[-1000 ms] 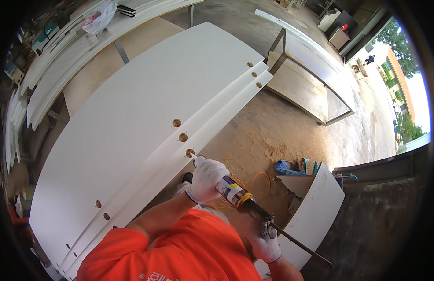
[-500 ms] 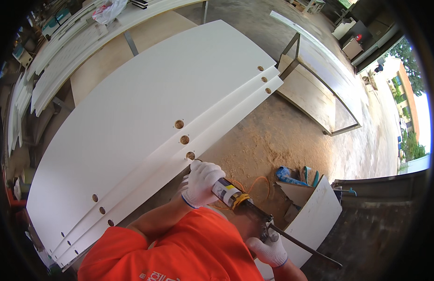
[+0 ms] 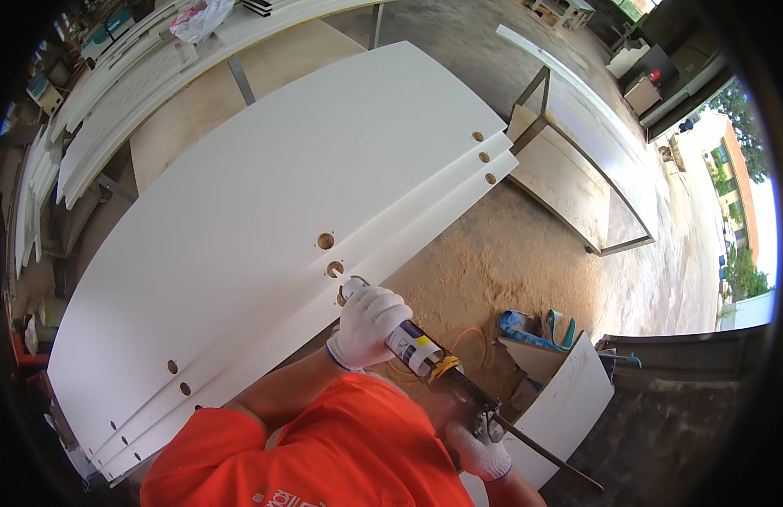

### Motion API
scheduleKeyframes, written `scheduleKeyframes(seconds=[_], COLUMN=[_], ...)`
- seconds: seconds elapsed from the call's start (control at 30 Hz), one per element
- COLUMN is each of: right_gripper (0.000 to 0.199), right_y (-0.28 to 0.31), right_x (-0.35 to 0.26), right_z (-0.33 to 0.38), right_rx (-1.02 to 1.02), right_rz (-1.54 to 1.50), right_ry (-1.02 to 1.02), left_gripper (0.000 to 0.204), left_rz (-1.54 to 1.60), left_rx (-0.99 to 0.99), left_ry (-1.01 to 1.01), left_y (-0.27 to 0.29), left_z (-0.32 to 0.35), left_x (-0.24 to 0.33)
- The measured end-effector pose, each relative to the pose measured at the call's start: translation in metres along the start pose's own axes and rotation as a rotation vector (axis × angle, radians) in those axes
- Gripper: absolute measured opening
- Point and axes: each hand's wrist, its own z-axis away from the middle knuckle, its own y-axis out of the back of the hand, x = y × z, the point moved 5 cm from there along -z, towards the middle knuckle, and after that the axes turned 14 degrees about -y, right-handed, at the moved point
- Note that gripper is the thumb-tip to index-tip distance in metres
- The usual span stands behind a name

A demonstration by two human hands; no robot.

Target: The person applies adhesive into holes on white panels using a caulk gun, then takes small white plugs from a plastic bag and inserts them into the holes.

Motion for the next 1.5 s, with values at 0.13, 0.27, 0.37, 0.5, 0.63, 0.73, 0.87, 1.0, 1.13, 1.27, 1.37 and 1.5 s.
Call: scheduleKeyframes(seconds=[0.13,0.27,0.37,0.5,0.63,0.73,0.87,1.0,1.13,1.27,1.37,1.5], right_gripper=[0.017,0.015,0.019,0.052,0.094,0.109,0.092,0.057,0.042,0.037,0.041,0.083], right_y=[0.001,0.007,0.006,0.019,0.043,0.04,0.021,0.009,0.0,0.0,0.005,0.002], right_x=[-0.006,-0.021,-0.042,-0.008,0.054,0.012,-0.045,-0.058,-0.076,-0.088,-0.099,-0.127], right_z=[-0.013,-0.007,-0.001,-0.005,-0.017,-0.01,-0.008,-0.01,-0.028,-0.034,-0.029,-0.025], right_rx=[0.074,0.122,0.058,0.076,0.16,0.247,0.101,-0.053,-0.02,0.06,0.025,-0.075], right_rz=[0.121,0.322,0.269,-0.072,-0.133,-0.014,-0.124,-0.122,-0.108,0.031,0.032,-0.249], right_ry=[0.077,0.084,0.025,-0.03,0.062,0.016,0.037,0.114,0.017,0.027,-0.021,0.078], left_gripper=[0.046,0.041,0.042,0.044,0.046,0.047,0.046,0.045,0.045,0.045,0.045,0.046], left_rz=[-0.025,0.022,0.0,-0.007,0.017,0.011,-0.023,-0.015,-0.001,-0.003,0.019,0.002], left_rx=[0.032,0.069,0.08,0.044,0.015,0.004,0.037,0.026,0.027,0.063,0.136,0.124], left_ry=[0.031,0.059,0.088,0.111,0.119,0.078,0.014,-0.036,-0.009,0.028,0.046,0.11], left_y=[0.0,0.002,0.008,0.02,0.023,0.009,0.015,0.025,0.023,0.024,0.025,0.042], left_z=[0.001,-0.006,-0.009,-0.012,-0.018,-0.018,-0.037,-0.05,-0.045,-0.041,-0.042,-0.051], left_x=[-0.011,-0.014,-0.01,-0.012,-0.02,-0.024,-0.024,-0.04,-0.059,-0.069,-0.071,-0.069])
